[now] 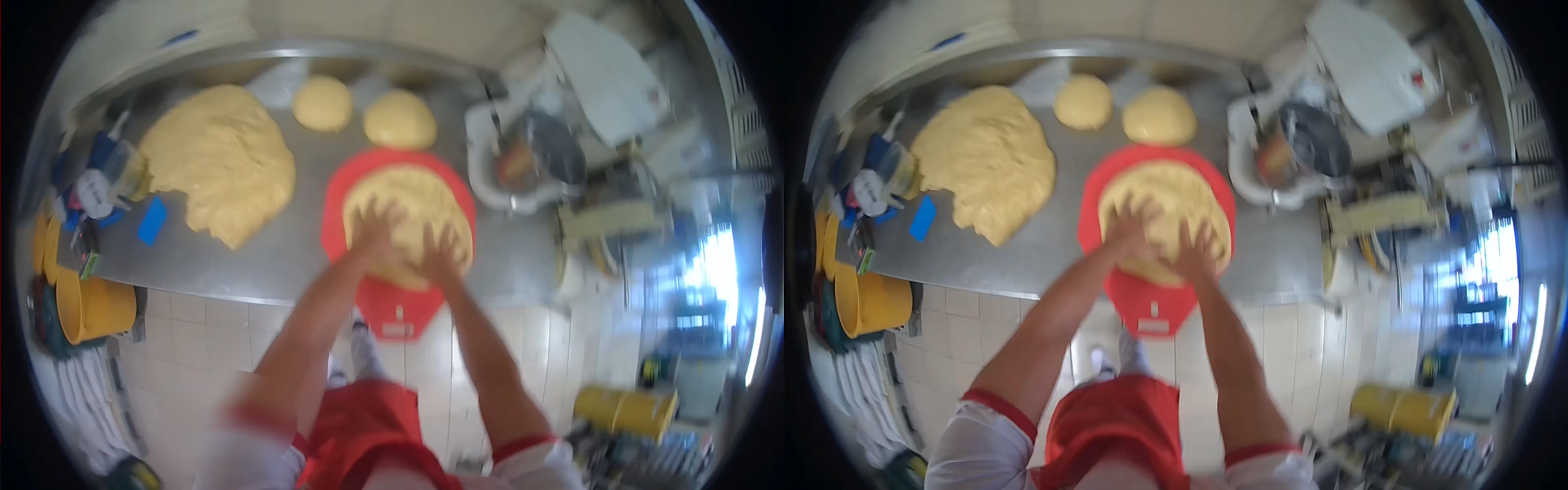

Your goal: The person portions a large mass of dough into smaller pieces using a blue plastic scraper, weighs the pieces on a scale, kneads them into round loaves by hand, and flattens one loaf onto a red tray.

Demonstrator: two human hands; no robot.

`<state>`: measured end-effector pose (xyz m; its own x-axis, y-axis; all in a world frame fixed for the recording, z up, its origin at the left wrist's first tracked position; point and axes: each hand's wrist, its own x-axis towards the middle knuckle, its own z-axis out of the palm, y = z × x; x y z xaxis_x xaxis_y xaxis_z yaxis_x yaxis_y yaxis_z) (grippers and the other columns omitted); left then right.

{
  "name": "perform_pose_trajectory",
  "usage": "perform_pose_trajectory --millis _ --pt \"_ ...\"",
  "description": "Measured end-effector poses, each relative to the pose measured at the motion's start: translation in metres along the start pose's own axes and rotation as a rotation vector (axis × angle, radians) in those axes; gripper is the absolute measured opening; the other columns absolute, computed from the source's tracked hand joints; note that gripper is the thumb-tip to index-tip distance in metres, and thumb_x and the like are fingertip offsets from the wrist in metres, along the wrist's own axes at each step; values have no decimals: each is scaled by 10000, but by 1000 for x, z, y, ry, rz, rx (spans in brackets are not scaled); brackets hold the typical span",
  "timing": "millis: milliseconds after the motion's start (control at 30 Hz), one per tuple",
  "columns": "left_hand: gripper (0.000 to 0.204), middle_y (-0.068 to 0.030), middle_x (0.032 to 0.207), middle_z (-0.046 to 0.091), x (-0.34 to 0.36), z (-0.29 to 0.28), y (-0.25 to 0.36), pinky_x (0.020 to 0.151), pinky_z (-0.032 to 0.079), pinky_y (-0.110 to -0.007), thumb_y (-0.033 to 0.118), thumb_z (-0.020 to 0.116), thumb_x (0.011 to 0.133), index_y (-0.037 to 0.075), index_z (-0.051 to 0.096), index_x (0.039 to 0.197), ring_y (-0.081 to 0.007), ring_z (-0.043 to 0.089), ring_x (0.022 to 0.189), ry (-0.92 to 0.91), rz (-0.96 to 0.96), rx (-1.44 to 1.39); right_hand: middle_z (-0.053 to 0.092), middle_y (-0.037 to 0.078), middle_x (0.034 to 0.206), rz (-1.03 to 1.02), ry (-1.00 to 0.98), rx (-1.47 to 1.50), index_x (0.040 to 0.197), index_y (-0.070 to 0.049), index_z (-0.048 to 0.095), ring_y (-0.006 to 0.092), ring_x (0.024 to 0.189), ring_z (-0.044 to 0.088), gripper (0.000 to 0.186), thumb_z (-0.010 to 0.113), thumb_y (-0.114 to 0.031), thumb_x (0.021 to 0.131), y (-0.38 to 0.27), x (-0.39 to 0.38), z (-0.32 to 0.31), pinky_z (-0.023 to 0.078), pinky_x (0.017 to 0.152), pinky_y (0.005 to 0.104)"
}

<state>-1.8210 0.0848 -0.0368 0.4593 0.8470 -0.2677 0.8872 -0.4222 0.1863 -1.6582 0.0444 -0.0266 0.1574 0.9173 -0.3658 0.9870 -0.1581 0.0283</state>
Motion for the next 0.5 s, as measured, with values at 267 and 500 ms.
perform_pose_trajectory --millis 267,500 --pt "611 -24 1598 283 51 15 11 1163 249 -554 471 506 920 151 468 1439 -326 217 1484 149 193 259 401 224 1482 -153 419 -134 1483 -122 399 357 1351 442 1065 635 -791 689 -12 35 7 376 1092 395" --pt "517 -91 1384 563 170 -39 14 1054 384 -515 385 644 786 103 661 1219 -294 440 1354 -391 123 89 -97 196 1628 -305 -594 128 1579 -120 -3 444 1492 -38 1415 673 -854 575 21 146 -35 142 1151 639"
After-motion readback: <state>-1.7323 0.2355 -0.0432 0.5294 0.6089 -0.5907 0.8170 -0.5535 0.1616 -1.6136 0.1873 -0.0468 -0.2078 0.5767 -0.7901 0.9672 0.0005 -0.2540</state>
